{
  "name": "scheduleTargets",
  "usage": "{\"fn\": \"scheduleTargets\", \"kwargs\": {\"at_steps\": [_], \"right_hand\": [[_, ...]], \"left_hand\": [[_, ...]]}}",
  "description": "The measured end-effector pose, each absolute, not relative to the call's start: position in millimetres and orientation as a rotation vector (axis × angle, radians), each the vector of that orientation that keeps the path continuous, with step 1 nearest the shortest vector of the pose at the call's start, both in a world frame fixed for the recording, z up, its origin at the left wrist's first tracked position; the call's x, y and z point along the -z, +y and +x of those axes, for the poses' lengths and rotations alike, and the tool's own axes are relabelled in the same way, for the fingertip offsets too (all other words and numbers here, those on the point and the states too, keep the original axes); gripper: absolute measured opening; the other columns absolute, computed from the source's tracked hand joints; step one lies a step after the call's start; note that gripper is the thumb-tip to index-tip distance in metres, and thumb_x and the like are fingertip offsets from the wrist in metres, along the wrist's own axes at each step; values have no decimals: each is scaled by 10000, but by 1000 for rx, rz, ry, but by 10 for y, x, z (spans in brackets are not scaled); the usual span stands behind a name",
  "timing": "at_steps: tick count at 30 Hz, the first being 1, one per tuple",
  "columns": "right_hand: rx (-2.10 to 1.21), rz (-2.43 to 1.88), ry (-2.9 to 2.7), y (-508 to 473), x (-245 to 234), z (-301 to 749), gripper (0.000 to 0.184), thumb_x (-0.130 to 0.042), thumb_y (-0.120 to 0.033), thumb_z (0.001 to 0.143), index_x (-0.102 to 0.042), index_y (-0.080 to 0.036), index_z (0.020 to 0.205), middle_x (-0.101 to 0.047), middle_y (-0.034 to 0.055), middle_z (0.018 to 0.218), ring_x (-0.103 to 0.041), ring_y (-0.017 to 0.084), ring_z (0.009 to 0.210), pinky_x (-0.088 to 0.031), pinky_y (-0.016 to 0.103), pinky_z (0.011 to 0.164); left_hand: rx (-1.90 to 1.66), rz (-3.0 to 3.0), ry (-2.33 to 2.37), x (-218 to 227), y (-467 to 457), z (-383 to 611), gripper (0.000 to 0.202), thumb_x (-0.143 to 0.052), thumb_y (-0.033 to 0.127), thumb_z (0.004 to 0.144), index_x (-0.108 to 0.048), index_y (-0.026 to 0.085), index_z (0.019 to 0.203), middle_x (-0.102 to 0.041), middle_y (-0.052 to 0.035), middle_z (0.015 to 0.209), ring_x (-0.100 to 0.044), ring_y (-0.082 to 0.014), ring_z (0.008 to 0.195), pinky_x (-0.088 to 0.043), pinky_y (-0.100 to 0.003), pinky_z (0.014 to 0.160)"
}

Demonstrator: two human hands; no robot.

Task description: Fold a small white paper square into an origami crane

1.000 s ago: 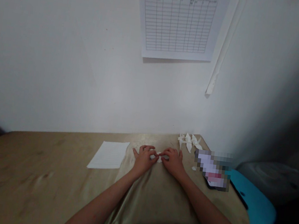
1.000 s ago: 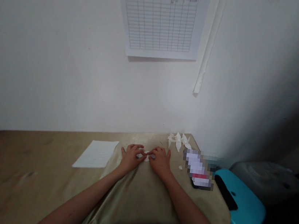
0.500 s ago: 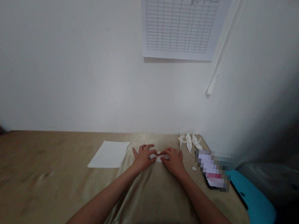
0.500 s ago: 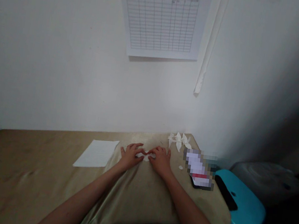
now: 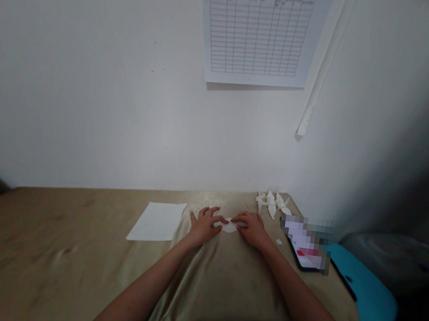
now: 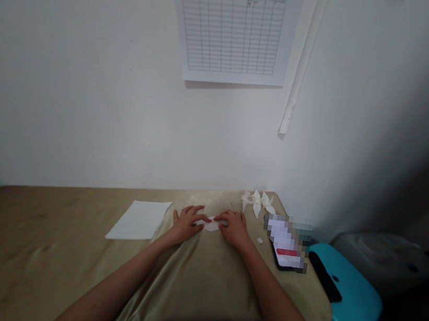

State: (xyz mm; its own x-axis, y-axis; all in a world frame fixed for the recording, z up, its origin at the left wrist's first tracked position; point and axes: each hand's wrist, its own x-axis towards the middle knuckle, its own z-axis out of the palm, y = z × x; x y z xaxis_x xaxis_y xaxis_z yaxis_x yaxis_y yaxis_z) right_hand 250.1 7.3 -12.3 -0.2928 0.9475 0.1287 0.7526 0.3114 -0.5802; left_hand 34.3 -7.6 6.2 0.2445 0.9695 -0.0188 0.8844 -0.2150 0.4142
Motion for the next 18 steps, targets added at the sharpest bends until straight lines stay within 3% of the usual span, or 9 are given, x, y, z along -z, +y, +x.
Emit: {"fn": "scheduleTargets", "kwargs": {"at_steps": [4,8,13,18], "right_hand": [[-543,-1486,-2154,60,148,2505,378,-590,-143,838,-729,-336,1131,-671,19,1209,-524,233,1211,-243,447,1114],[-518,-1474,-2168,28,138,2506,384,-559,-133,854,-726,-340,1131,-665,19,1218,-516,229,1221,-228,459,1120],[-461,-1500,-2155,-21,69,2452,224,-596,-285,894,-744,-314,1059,-673,24,1175,-528,234,1194,-252,456,1098],[-390,-1576,-2099,-63,31,2353,204,-671,-392,863,-738,-282,1021,-669,34,1140,-522,247,1180,-237,456,1105]], "left_hand": [[-367,2251,1707,-34,-105,351,339,-552,277,902,-664,462,1163,-444,85,1541,-242,-341,1477,1,-809,1090],[-411,2258,1753,-34,-125,404,234,-580,366,905,-691,445,1095,-493,90,1506,-276,-344,1461,-25,-821,1083],[-494,2273,1777,-1,-122,460,167,-617,454,898,-710,412,1030,-535,73,1469,-313,-335,1439,-46,-821,1081],[-508,2299,1786,45,-105,480,179,-637,472,891,-709,397,1036,-537,50,1463,-332,-331,1422,-64,-822,1080]]}}
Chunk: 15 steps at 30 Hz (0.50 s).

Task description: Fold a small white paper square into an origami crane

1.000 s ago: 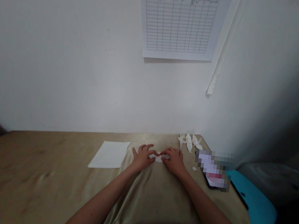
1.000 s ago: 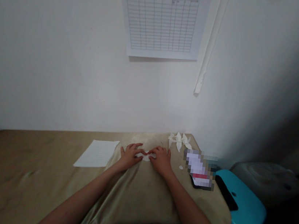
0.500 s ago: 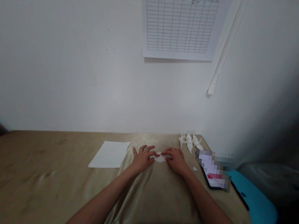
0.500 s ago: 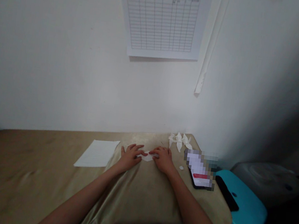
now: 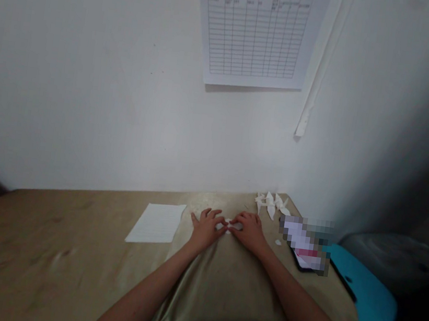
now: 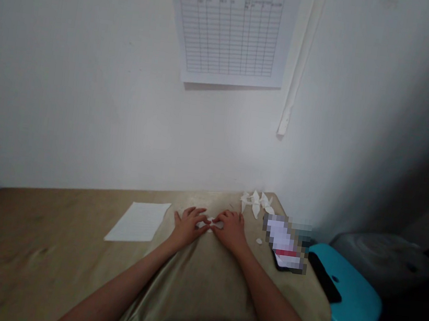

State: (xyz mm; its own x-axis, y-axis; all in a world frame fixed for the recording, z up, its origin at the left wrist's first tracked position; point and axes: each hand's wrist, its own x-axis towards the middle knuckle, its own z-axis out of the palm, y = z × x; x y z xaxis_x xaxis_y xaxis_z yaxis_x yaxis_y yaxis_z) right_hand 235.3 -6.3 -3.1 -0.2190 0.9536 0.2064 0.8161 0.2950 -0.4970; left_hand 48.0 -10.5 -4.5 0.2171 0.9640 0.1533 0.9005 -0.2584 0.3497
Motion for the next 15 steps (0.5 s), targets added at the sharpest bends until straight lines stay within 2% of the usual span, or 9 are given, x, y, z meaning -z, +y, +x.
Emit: {"fn": "scheduleTargets", "kwargs": {"at_steps": [3,7,15], "right_hand": [[-400,-1598,-2079,-64,30,2327,214,-680,-406,858,-733,-277,1020,-663,30,1138,-519,247,1179,-220,458,1116],[-451,-1605,-2081,-49,30,2346,194,-663,-345,860,-734,-278,1029,-657,32,1150,-511,248,1197,-197,465,1131],[-542,-1527,-2094,25,90,2434,264,-622,-209,843,-754,-286,1058,-660,49,1162,-535,235,1174,-271,424,1098]], "left_hand": [[-491,2294,1801,27,-99,493,190,-639,476,888,-708,398,1047,-533,41,1464,-331,-334,1417,-68,-826,1075],[-460,2252,1803,-24,-86,496,182,-653,444,880,-709,398,1047,-532,38,1462,-326,-334,1415,-71,-832,1065],[-356,2184,1738,-104,-48,380,231,-635,389,889,-702,473,1092,-477,66,1515,-242,-381,1465,-45,-835,1052]]}}
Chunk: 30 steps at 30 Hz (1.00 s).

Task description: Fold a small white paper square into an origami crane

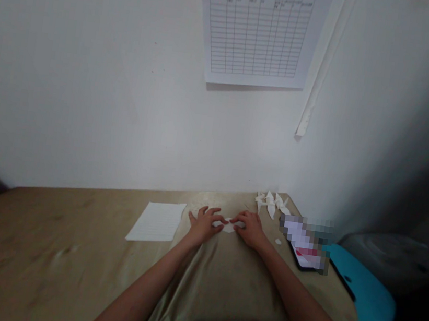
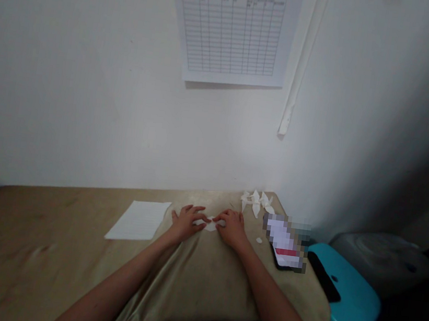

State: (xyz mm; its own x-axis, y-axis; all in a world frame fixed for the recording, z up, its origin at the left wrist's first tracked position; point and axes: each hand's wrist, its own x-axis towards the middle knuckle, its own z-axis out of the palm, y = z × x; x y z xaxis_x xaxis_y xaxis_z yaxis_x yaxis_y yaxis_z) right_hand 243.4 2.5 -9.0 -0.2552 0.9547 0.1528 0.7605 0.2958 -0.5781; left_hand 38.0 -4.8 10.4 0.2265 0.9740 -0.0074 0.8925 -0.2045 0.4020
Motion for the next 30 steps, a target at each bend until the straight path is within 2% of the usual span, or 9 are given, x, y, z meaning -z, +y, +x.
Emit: {"fn": "scheduleTargets", "kwargs": {"at_steps": [7,13,27,30], "right_hand": [[-559,-1488,-2134,100,152,2494,380,-606,-131,802,-751,-303,1109,-660,53,1179,-550,229,1154,-327,403,1074],[-564,-1477,-2147,95,163,2509,422,-591,-114,808,-734,-313,1152,-648,54,1197,-534,233,1173,-317,418,1087],[-589,-1452,-2166,74,164,2539,469,-541,-70,806,-730,-313,1160,-623,57,1214,-511,235,1197,-279,438,1121],[-565,-1445,-2168,37,166,2532,493,-517,-67,815,-707,-311,1198,-610,54,1229,-495,230,1215,-259,443,1138]], "left_hand": [[-289,2201,1698,-147,-38,315,304,-615,350,902,-679,522,1144,-426,81,1555,-193,-402,1486,-40,-836,1050],[-250,2212,1662,-183,-47,281,332,-591,353,914,-658,546,1176,-395,91,1576,-180,-404,1493,-39,-829,1058],[-340,2214,1713,-67,-57,292,356,-601,327,878,-678,559,1138,-439,115,1546,-201,-384,1493,41,-805,1080],[-380,2229,1722,-62,-75,301,291,-605,400,890,-689,554,1121,-457,101,1534,-223,-379,1483,39,-793,1090]]}}
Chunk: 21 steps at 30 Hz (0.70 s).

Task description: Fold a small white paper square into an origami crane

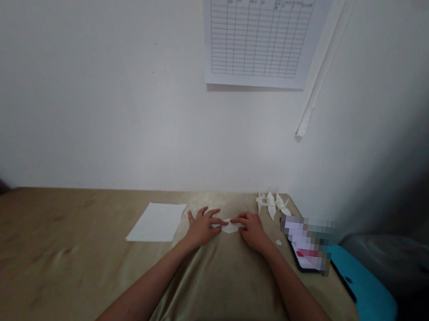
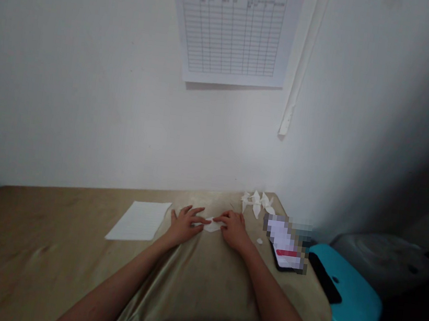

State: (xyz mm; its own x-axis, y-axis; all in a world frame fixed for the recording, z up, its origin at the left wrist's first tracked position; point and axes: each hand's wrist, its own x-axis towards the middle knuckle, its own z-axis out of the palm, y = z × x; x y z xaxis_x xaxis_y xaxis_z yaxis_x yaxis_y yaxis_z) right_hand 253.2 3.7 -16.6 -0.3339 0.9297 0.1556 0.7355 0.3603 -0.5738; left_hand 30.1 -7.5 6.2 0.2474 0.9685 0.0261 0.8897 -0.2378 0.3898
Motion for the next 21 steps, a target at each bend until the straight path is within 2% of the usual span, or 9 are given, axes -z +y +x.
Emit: {"fn": "scheduleTargets", "kwargs": {"at_steps": [5,11,16,21], "right_hand": [[-498,-1449,-2167,-4,186,2527,528,-509,-91,836,-628,-264,1321,-593,80,1265,-476,238,1223,-261,438,1148],[-467,-1419,-2168,12,211,2558,474,-542,-112,827,-661,-212,1275,-588,99,1294,-467,247,1230,-307,410,1129],[-451,-1388,-2169,4,205,2581,441,-552,-131,845,-674,-223,1259,-592,92,1290,-475,239,1228,-311,402,1129],[-433,-1348,-2158,5,196,2577,318,-518,-273,949,-711,-220,1196,-628,98,1218,-508,237,1174,-352,403,1078]], "left_hand": [[-448,2231,1745,-23,-75,298,230,-631,502,879,-705,544,1092,-507,89,1496,-293,-356,1448,6,-774,1107],[-455,2199,1802,-19,-67,299,408,-667,503,850,-643,455,1255,-530,30,1487,-327,-339,1425,-35,-724,1149],[-469,2194,1799,-38,-75,309,325,-673,487,851,-687,439,1172,-547,40,1468,-340,-324,1417,-33,-731,1144],[-530,2182,1791,-39,-79,309,277,-698,457,842,-712,427,1116,-588,37,1423,-370,-310,1392,-49,-733,1136]]}}
